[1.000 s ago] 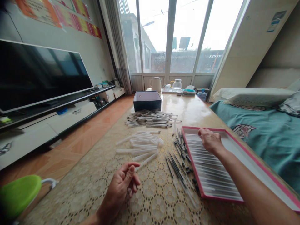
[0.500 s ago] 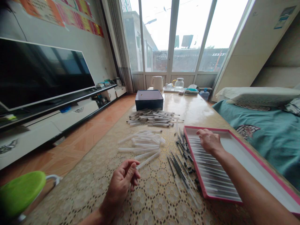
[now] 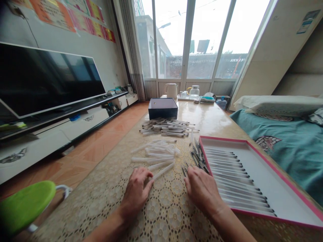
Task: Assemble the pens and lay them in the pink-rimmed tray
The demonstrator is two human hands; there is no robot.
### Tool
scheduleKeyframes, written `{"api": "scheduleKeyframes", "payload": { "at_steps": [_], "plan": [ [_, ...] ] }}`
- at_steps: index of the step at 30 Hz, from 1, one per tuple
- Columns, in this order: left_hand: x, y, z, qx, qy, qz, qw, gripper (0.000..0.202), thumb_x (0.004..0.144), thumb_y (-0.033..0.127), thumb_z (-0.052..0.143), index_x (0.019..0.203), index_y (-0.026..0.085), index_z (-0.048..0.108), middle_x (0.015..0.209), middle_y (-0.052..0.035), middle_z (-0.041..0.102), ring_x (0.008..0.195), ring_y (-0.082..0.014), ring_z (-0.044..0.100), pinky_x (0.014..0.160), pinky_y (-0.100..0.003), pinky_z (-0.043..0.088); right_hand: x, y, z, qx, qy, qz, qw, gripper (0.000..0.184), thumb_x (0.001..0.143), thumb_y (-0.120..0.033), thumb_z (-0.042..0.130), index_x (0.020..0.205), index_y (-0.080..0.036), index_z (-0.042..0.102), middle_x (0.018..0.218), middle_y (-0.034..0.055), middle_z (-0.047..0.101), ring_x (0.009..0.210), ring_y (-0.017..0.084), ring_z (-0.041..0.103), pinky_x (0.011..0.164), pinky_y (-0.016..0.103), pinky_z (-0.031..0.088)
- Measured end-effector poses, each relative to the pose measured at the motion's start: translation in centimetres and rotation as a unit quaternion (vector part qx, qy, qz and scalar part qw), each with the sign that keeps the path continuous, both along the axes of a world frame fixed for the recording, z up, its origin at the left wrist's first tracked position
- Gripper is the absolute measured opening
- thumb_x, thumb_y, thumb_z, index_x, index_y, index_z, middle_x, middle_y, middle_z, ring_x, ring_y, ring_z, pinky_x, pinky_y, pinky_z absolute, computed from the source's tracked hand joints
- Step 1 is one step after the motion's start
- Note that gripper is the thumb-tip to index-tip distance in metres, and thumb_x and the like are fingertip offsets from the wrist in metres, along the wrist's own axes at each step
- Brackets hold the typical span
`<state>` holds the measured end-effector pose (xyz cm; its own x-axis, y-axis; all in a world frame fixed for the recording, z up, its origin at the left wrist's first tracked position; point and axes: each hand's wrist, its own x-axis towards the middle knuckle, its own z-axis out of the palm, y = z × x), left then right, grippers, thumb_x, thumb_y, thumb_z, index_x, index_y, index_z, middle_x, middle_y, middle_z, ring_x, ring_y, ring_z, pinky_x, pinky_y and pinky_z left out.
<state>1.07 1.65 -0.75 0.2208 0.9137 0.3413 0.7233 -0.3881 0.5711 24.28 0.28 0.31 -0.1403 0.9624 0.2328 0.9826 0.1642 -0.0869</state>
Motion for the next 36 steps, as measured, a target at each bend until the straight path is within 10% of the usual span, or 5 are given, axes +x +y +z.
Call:
{"api": "scheduleKeyframes", "payload": {
  "at_steps": [7, 12, 17, 27, 36],
  "plan": [
    [-0.2, 0.1, 0.3, -0.065, -0.182, 0.037, 0.981, 0.007, 0.078, 0.026, 0.053, 0.078, 0.02, 0.058, 0.074, -0.0038, 0.062, 0.071, -0.0198, 0.058, 0.066, -0.032, 0.044, -1.6, -0.9, -0.9, 0.004, -0.023, -0.044, 0.999, 0.009, 0.075, -0.015, 0.048, 0.069, -0.018, 0.054, 0.07, 0.0085, 0.063, 0.064, 0.022, 0.062, 0.051, 0.027, 0.033],
    [-0.7, 0.6, 1.3, -0.194, -0.514, 0.03, 0.835, 0.022, 0.072, 0.033, 0.062, 0.081, 0.018, 0.05, 0.086, -0.0068, 0.069, 0.088, -0.0235, 0.065, 0.051, -0.024, 0.049, -2.1, -1.0, 0.0, -0.01, 0.027, -0.047, 0.998, 0.011, 0.075, -0.014, 0.046, 0.064, -0.019, 0.047, 0.062, 0.0044, 0.06, 0.055, 0.017, 0.058, 0.049, 0.025, 0.029],
    [-2.0, 1.2, 1.8, -0.217, -0.648, 0.086, 0.725, 0.025, 0.067, 0.024, 0.068, 0.078, 0.018, 0.047, 0.087, -0.0075, 0.072, 0.091, -0.0211, 0.066, 0.056, -0.019, 0.051, -2.7, -2.2, 1.7, -0.014, 0.232, -0.011, 0.973, 0.013, 0.083, -0.02, 0.041, 0.07, -0.021, 0.04, 0.056, -0.0049, 0.046, 0.049, 0.011, 0.048, 0.049, 0.022, 0.032],
    [-1.3, 0.6, 1.6, -0.298, -0.505, -0.046, 0.809, 0.019, 0.069, 0.023, 0.068, 0.069, 0.014, 0.051, 0.07, -0.0068, 0.071, 0.062, -0.0159, 0.066, 0.051, -0.023, 0.051, -3.6, -2.5, 0.3, 0.007, 0.437, -0.033, 0.899, 0.027, 0.087, -0.042, 0.042, 0.094, -0.017, 0.052, 0.056, -0.0027, 0.05, 0.051, 0.015, 0.05, 0.045, 0.022, 0.035],
    [-0.7, 0.5, 1.2, -0.343, -0.543, -0.104, 0.759, 0.013, 0.072, 0.02, 0.066, 0.075, 0.014, 0.056, 0.067, -0.0035, 0.068, 0.054, -0.0112, 0.061, 0.044, -0.019, 0.047, -4.6, -2.5, -0.5, -0.054, 0.518, -0.011, 0.854, 0.034, 0.088, -0.046, 0.04, 0.073, -0.018, 0.053, 0.062, -0.002, 0.049, 0.058, 0.012, 0.046, 0.051, 0.019, 0.036]
  ]
}}
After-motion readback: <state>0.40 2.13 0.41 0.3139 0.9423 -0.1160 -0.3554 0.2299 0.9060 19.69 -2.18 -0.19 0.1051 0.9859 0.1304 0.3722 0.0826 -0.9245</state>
